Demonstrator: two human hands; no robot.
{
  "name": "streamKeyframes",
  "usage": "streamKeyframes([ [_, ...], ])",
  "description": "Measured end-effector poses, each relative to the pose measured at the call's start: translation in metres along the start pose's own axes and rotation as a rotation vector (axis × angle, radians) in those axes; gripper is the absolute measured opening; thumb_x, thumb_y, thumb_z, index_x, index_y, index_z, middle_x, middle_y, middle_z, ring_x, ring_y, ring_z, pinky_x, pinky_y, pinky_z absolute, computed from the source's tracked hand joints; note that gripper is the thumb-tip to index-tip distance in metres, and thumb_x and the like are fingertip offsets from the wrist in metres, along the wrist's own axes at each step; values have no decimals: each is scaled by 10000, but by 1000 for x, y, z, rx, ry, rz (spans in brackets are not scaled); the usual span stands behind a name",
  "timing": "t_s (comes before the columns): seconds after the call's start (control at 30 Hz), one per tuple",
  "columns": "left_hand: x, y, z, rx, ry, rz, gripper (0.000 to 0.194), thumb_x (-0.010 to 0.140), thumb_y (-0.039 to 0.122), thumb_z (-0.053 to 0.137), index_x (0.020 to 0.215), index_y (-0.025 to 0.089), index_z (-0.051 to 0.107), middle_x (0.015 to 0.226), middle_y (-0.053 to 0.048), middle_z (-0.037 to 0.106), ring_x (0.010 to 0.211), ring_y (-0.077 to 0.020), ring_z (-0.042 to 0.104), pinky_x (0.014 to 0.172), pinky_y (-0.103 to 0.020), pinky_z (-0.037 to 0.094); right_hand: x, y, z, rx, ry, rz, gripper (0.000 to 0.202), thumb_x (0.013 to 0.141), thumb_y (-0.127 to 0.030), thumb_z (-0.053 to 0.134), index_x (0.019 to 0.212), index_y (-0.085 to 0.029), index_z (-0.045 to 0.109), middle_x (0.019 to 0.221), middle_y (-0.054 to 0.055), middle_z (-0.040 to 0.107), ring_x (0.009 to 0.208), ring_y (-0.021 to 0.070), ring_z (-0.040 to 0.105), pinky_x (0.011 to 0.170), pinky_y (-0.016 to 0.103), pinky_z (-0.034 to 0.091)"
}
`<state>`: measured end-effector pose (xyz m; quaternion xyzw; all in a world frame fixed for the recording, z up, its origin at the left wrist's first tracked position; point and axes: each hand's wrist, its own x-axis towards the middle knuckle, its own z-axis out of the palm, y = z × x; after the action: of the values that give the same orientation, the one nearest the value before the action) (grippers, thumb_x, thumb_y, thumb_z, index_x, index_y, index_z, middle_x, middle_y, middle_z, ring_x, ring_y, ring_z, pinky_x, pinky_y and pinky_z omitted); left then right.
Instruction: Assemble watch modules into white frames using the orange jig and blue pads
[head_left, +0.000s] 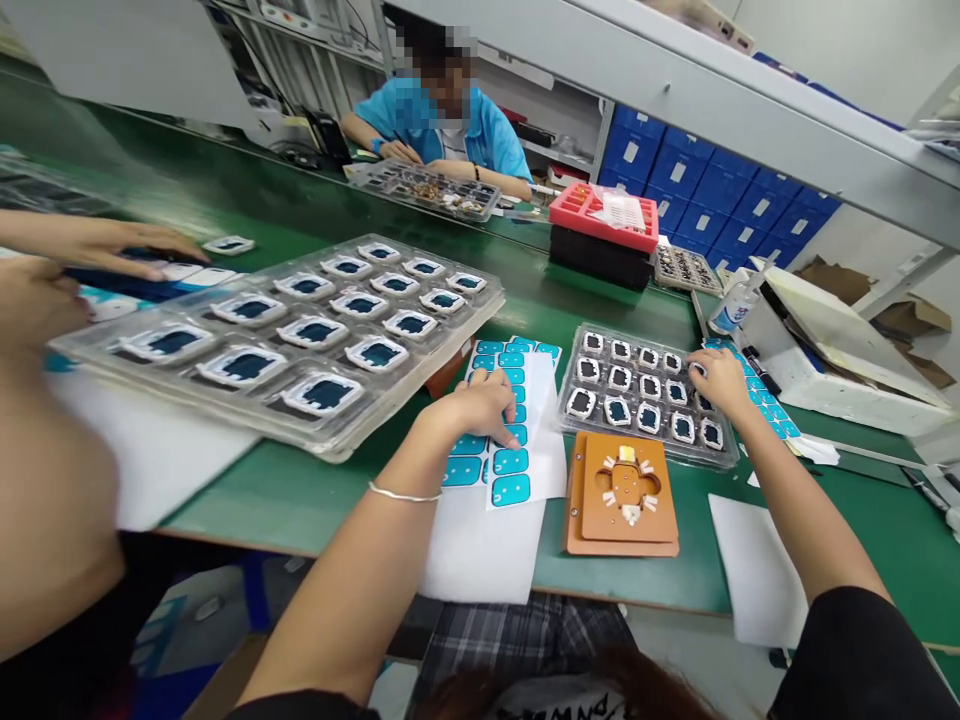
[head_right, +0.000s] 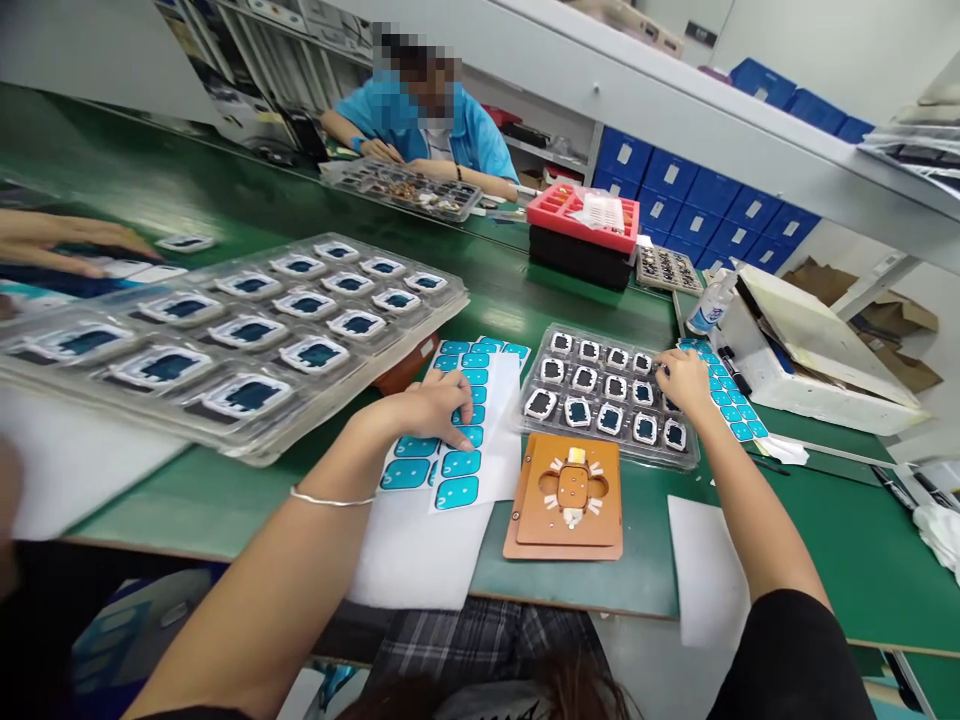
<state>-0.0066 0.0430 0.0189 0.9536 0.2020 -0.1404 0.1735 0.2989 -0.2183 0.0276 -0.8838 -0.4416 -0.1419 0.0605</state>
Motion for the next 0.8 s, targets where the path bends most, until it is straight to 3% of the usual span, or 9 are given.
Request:
streamKeyframes([
  [0.13, -1, 1, 1, -36, 12, 26, 487, 435, 587, 815, 700, 210, 658, 1181, -119, 555, 1157, -387, 441, 916, -481, 408, 1, -18, 8, 65, -34, -65, 332, 898, -288, 500, 1147, -199, 701, 1124, 116, 723, 1117, 330, 546, 912, 452, 420],
  [0.23, -2, 1, 0, -78, 24, 64, 349, 484, 434, 814, 650, 198, 617, 1062, -100, 608, 1098, -375, 488, 896, -482, 406, 3, -21, 14, 154, -39, -60, 305, 900, -295, 518, 1132, -205, 693, 1021, 118, 745, 1072, 314, 579, 897, 446, 440],
  [0.4, -9, -4, -9, -224, 58, 199, 208, 607, 271, 718, 674, 201, 533, 742, -5, 633, 821, -220, 610, 749, -316, 470, 5, -13, 13, 386, 14, -21, 259, 833, -291, 618, 1055, -181, 693, 915, 93, 746, 869, 239, 665, 833, 385, 503],
  [0.53, -21, 6, -17, -340, 191, 315, 199, 725, 298, 674, 872, 211, 573, 879, -15, 679, 846, -180, 635, 751, -282, 494, -9, -22, 1, 567, 132, 17, 349, 877, -415, 568, 1099, -173, 685, 906, 97, 728, 802, 228, 667, 723, 367, 534],
  [0.63, -30, 32, -12, -429, 400, 587, 90, 842, 292, 595, 873, 222, 643, 920, -23, 716, 908, -179, 622, 859, -331, 478, -41, -44, -18, 687, 175, -6, 359, 911, -475, 531, 1048, -200, 718, 965, 83, 727, 776, 199, 673, 692, 341, 552],
  [0.7, -34, 52, -1, -447, 539, 851, 160, 900, 261, 547, 828, 244, 690, 890, -10, 745, 941, -190, 603, 896, -371, 451, -71, -62, -32, 748, 168, -56, 314, 919, -456, 548, 1007, -223, 740, 965, 65, 729, 698, 169, 677, 645, 319, 562],
  [0.73, -36, 62, 6, -417, 574, 956, 195, 923, 246, 531, 841, 262, 707, 897, 4, 758, 968, -195, 591, 907, -389, 432, -86, -71, -40, 775, 170, -105, 266, 917, -427, 572, 971, -237, 752, 942, 54, 731, 693, 166, 682, 638, 313, 566],
  [0.8, -40, 76, 20, -293, 572, 1074, 218, 954, 233, 515, 911, 295, 719, 957, 37, 770, 1011, -196, 574, 916, -410, 387, -114, -85, -51, 805, 241, -347, 164, 922, -289, 607, 970, -249, 758, 864, 46, 737, 756, 177, 695, 676, 314, 575],
])
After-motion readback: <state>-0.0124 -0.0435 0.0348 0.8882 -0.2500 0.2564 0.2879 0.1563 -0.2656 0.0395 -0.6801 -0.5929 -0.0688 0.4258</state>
